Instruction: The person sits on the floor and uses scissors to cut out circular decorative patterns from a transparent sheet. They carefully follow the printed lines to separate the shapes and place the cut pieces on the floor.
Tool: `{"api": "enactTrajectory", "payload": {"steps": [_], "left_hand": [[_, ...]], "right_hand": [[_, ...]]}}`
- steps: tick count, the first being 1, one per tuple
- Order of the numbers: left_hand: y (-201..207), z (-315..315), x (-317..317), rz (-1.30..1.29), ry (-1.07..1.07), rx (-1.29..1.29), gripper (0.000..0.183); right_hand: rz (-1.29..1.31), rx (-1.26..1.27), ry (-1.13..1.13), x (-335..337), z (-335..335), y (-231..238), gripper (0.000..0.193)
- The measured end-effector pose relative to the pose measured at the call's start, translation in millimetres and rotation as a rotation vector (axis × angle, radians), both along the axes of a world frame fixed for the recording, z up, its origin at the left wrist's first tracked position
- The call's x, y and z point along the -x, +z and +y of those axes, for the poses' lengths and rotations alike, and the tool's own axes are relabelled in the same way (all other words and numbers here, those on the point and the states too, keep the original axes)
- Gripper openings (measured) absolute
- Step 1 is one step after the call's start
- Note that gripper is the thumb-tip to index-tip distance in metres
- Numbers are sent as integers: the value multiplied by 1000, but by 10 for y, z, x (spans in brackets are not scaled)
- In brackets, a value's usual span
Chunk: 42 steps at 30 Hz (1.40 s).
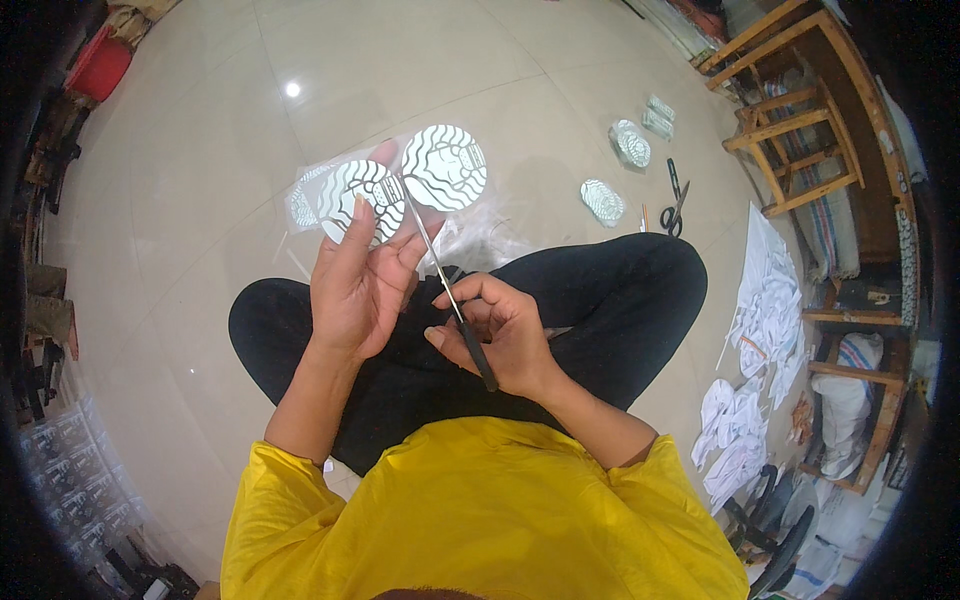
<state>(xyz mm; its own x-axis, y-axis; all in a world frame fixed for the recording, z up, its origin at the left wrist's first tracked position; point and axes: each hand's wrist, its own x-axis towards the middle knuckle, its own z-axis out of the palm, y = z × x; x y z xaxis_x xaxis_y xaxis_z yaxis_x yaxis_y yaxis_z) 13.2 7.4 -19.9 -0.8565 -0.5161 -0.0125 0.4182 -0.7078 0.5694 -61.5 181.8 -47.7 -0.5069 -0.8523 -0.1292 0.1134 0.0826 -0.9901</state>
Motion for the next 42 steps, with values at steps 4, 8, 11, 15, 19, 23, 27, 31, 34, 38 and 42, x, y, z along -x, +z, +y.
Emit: {"api": "enactTrajectory", "payload": {"steps": [4, 8, 11, 15, 19, 23, 27, 31, 34, 38, 42], "left_hand": [[-20, 2, 15, 14, 6, -1, 54], [-7, 5, 21, 4, 28, -6, 51], [2, -3, 19, 2, 18, 0, 51], [-2, 4, 23, -3, 23, -5, 52], [16, 29, 11, -33, 21, 10, 54], [-28, 29, 8, -18, -31, -24, 48], [-23, 44, 12, 3, -17, -18, 47], [0, 82, 26, -35, -4, 21, 55], [-28, 106, 6, -43, -35, 33, 55], [-11, 167, 17, -49, -15, 25, 55], [-66, 152, 9, -27, -49, 21, 56]], "right_hand": [[-21, 0, -5, -1, -8, 8, 30], [7, -10, -1, 8, -6, 10, 29], [20, -33, -9, 9, -7, 30, 28], [30, -43, -8, 12, 12, 18, 28], [-2, -8, -15, 8, 2, 21, 28], [-1, 33, -38, 10, -35, 22, 29], [-43, -31, -32, 19, -7, 27, 29], [-56, -21, -34, 23, -4, 35, 28], [-58, 47, -63, 32, -68, 35, 29], [-95, 76, -71, 50, -89, 21, 27], [-94, 56, -87, 40, -95, 50, 26]]}}
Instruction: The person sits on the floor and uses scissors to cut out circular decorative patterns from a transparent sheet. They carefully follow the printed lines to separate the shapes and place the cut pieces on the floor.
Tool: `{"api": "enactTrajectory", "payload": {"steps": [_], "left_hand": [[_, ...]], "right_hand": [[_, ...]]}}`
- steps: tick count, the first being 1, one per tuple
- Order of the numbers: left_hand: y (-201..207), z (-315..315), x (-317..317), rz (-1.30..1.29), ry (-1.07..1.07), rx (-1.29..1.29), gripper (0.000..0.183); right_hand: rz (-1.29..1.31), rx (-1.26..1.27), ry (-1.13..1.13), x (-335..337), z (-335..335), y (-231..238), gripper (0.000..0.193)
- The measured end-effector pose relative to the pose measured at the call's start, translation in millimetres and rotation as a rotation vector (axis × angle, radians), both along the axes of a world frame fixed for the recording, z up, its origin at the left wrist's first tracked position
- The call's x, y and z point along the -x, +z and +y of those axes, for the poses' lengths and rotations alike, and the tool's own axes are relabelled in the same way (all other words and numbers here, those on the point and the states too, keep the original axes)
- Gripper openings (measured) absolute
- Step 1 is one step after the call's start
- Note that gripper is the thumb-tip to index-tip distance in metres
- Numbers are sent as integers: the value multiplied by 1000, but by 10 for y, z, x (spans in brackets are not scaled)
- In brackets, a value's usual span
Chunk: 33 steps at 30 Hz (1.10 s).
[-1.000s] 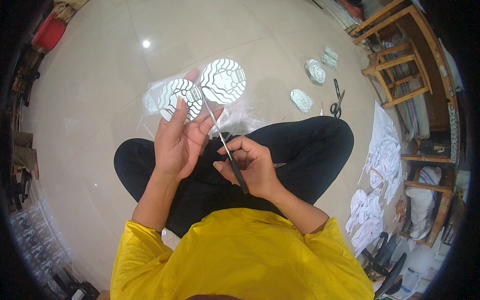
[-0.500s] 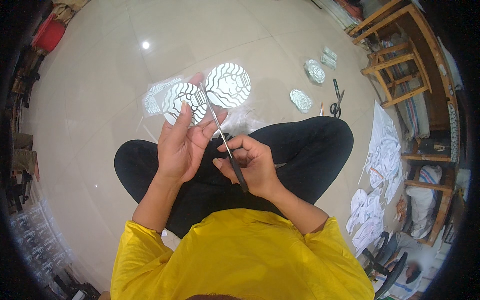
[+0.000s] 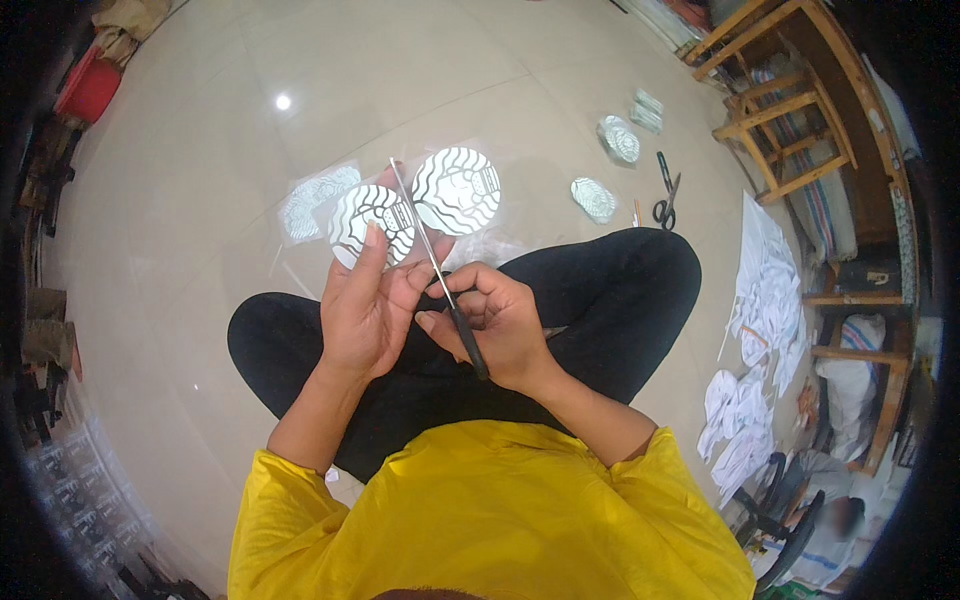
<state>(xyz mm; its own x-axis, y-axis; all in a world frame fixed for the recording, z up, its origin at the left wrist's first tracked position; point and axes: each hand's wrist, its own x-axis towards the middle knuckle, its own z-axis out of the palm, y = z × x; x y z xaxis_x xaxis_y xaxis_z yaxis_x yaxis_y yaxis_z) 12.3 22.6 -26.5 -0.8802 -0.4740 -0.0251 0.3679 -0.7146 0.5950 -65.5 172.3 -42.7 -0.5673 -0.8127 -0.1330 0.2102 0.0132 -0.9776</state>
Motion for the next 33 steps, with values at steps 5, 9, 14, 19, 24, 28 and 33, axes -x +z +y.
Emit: {"api": "enactTrajectory", "payload": {"steps": [5, 9, 14, 19, 24, 28, 33], "left_hand": [[14, 31, 12, -11, 20, 4, 56], [-15, 74, 56, -31, 105, -31, 56], [-87, -33, 78, -32, 129, -113, 51], [-172, -35, 119, -66, 146, -83, 51], [-167, 177, 161, -120, 61, 8, 51], [-193, 351, 203, -175, -55, 175, 50], [-389, 273, 171, -362, -274, 697, 45]], "right_hand": [[29, -26, 0, 3, 14, -32, 24], [55, -43, 28, 28, -8, -62, 24], [41, -102, 97, 26, 24, 32, 27], [202, 117, -310, 28, 54, -80, 35], [151, 143, -390, 236, -73, 84, 37], [251, 160, -410, 311, -42, 92, 41], [158, 191, -349, 500, 161, 119, 39]]}}
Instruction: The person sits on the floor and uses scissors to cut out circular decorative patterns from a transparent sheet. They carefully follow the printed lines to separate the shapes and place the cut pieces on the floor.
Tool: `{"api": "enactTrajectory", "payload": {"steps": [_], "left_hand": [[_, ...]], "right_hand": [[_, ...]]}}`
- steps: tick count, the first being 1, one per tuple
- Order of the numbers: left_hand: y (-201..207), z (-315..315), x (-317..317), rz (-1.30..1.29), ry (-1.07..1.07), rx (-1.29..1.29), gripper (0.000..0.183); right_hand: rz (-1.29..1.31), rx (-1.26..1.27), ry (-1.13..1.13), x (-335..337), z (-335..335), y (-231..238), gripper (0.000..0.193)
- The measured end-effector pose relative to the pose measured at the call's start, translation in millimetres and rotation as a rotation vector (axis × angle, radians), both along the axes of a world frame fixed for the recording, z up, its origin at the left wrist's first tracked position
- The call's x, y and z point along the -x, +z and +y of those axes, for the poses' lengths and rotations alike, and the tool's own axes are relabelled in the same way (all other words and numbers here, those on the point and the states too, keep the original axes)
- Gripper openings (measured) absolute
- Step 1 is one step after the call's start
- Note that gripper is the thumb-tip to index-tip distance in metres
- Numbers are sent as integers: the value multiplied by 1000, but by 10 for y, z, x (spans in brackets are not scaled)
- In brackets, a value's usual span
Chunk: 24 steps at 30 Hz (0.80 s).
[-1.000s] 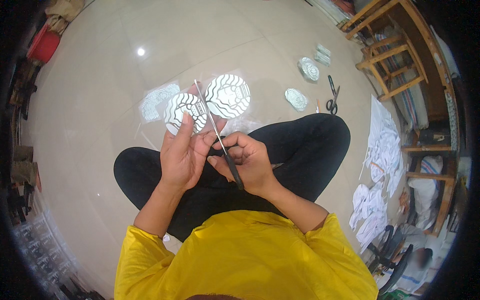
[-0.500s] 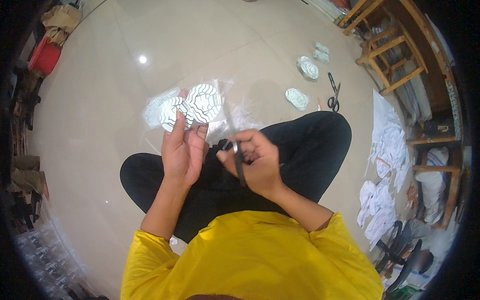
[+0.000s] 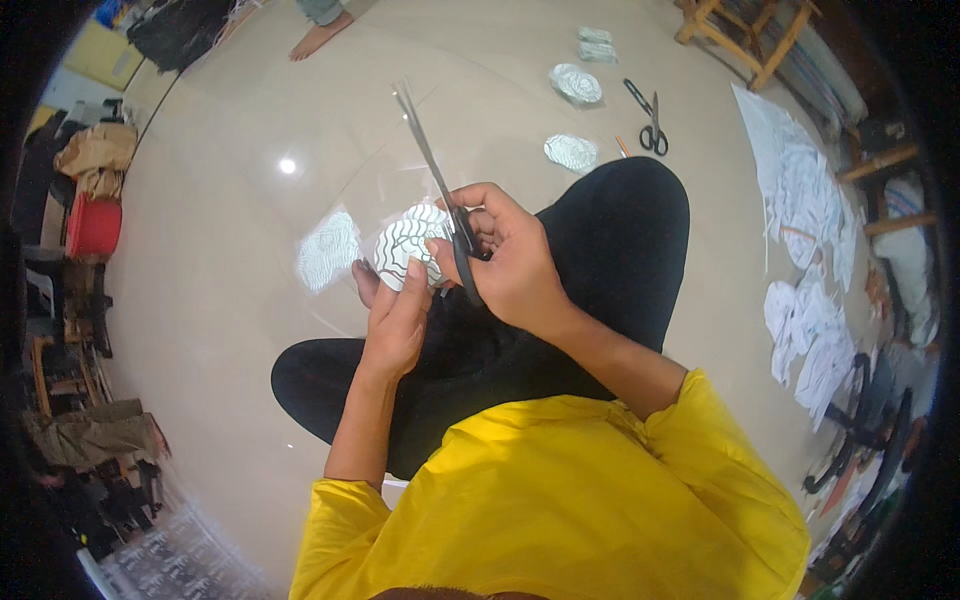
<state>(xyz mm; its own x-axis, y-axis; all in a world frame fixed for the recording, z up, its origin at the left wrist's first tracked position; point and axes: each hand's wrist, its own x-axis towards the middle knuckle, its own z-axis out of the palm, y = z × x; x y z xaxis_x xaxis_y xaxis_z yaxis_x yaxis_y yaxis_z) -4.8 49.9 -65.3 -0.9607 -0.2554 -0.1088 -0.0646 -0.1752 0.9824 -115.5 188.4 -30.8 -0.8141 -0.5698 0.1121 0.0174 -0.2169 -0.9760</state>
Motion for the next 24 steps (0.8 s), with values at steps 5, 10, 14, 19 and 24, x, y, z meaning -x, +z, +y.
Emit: {"api": "enactTrajectory", "payload": {"steps": [5, 10, 14, 19, 24], "left_hand": [[6, 129, 205, 20, -23, -84, 40], [142, 246, 477, -75, 70, -242, 38], [26, 239, 780, -133, 74, -181, 38], [-645, 105, 1452, -195, 99, -204, 39], [-1211, 406, 2268, -298, 6, 9, 36]], "right_hand": [[-127, 22, -20, 117, 166, -96, 37], [-71, -43, -88, 355, 346, -226, 36], [103, -216, -334, 526, 424, -239, 37], [97, -85, -487, 627, 495, -228, 42], [65, -51, -248, 517, 428, -358, 42]]}}
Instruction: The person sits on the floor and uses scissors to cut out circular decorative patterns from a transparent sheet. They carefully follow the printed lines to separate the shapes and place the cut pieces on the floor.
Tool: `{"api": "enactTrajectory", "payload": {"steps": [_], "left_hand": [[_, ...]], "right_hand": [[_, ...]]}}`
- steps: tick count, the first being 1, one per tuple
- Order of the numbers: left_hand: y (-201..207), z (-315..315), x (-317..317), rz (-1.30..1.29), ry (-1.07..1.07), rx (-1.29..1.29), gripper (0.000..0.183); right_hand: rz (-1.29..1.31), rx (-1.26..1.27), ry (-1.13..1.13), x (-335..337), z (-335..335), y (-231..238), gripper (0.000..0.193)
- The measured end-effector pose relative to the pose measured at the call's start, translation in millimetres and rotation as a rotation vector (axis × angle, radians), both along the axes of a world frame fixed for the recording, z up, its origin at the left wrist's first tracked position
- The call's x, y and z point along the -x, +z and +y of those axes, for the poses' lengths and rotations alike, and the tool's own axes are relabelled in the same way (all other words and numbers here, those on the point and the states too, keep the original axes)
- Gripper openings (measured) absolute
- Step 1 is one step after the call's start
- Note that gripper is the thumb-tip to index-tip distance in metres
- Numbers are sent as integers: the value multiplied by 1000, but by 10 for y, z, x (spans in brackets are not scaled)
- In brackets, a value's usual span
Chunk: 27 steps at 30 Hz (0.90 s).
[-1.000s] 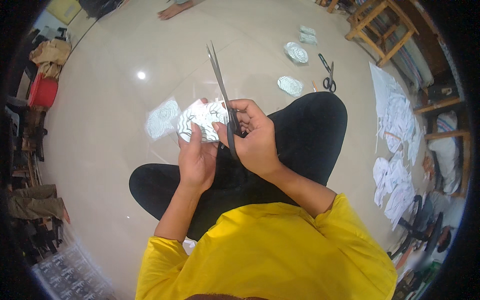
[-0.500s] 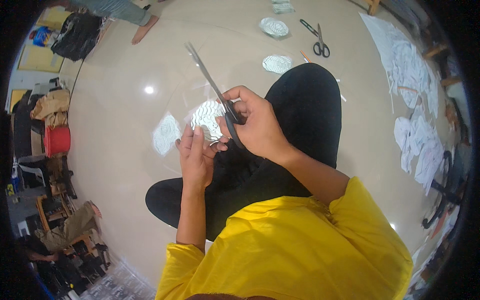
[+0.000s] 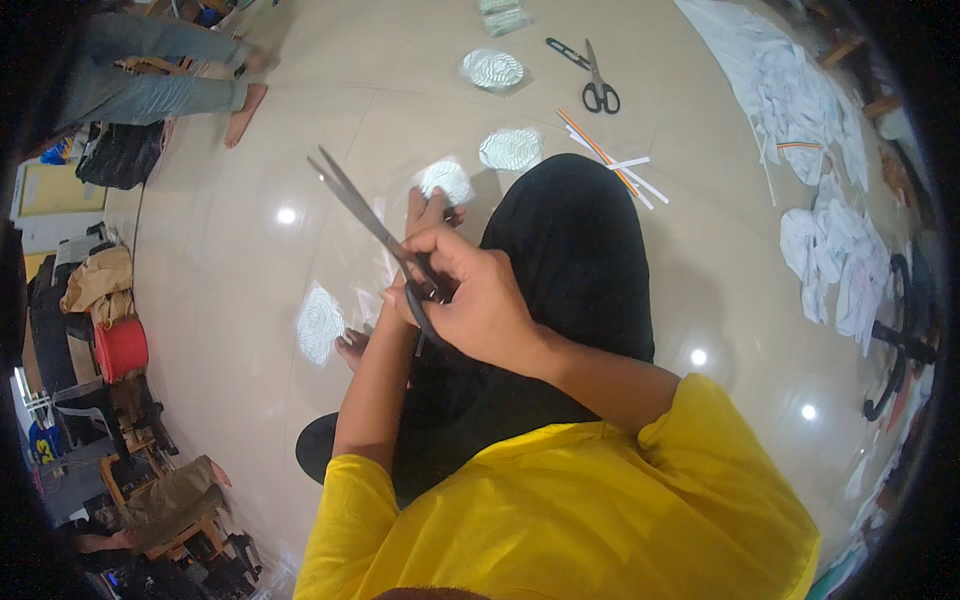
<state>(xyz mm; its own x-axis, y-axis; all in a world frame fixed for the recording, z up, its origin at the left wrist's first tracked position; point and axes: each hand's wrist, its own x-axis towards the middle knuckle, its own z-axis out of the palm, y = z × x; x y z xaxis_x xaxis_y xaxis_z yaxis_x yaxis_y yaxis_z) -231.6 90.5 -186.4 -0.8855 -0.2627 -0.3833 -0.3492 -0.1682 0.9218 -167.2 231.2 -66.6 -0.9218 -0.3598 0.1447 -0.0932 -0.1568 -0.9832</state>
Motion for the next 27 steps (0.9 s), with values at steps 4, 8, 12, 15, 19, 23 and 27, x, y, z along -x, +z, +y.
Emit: {"api": "enactTrajectory", "payload": {"steps": [4, 8, 12, 15, 19, 23, 27], "left_hand": [[-556, 298, 808, -4, -164, 58, 30], [-590, 398, 1042, -96, -234, 230, 37], [-1160, -197, 662, 187, -55, 996, 37], [-562, -501, 466, 76, -282, 733, 32], [-574, -2028, -400, 34, -265, 1021, 31], [-499, -3508, -1531, -284, -295, 1280, 62], [-544, -3717, -1975, -449, -293, 1240, 101]], "right_hand": [[7, -28, -63, 128, 50, 14, 40], [-87, 30, -111, 160, 31, -52, 37], [-118, 2, 6, 74, -47, -64, 39], [-117, 71, -58, 203, 18, -119, 35], [-208, 14, -69, 82, -28, 29, 37], [-179, 24, -5, 20, -97, 34, 37], [-150, -2, -7, 31, -114, -21, 36]]}}
